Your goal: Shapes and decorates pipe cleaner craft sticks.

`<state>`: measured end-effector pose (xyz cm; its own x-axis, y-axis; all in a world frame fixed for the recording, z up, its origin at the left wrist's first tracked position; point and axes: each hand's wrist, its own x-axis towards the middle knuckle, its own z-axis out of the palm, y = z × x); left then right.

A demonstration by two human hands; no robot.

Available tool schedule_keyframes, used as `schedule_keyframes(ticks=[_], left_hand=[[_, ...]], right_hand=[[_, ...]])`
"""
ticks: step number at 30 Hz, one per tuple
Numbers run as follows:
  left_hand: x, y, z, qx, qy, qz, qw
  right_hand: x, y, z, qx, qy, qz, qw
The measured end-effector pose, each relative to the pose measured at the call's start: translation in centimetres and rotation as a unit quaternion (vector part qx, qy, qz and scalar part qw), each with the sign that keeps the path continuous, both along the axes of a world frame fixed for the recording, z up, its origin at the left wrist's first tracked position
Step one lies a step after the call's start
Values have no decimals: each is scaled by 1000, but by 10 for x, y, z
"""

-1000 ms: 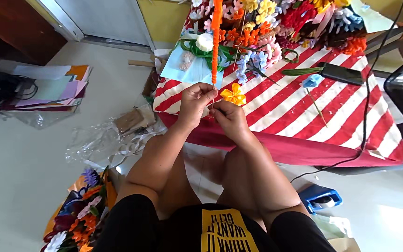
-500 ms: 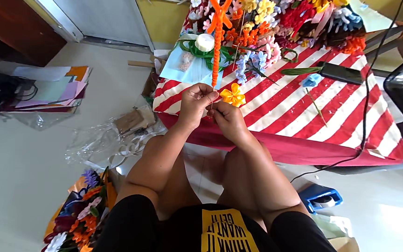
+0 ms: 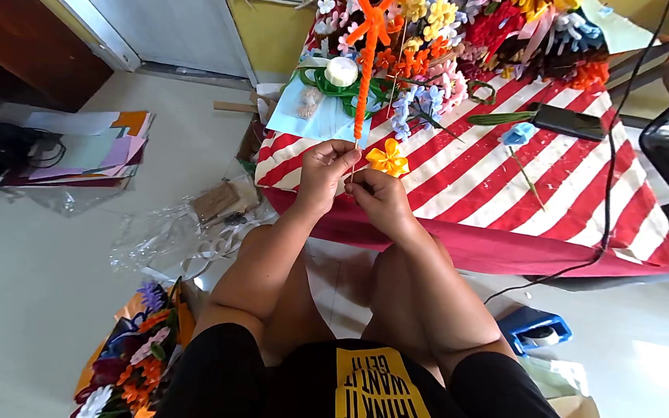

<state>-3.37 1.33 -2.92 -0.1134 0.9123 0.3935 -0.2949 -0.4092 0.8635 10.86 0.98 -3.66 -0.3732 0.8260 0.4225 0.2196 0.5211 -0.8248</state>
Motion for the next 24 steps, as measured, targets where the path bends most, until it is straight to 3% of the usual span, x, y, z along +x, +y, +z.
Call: schedule_keyframes(ticks=[8, 19, 24], left_hand=[[-1, 0, 1, 7, 4, -23, 1000], [-15, 11, 26, 56, -123, 16, 991], [-14, 17, 24, 42, -125, 36, 991]], right_hand=[[1, 1, 0, 11, 10, -2, 1000], [-4, -6, -2, 59, -18, 39, 997], [1, -6, -4, 86, 8, -17, 996]])
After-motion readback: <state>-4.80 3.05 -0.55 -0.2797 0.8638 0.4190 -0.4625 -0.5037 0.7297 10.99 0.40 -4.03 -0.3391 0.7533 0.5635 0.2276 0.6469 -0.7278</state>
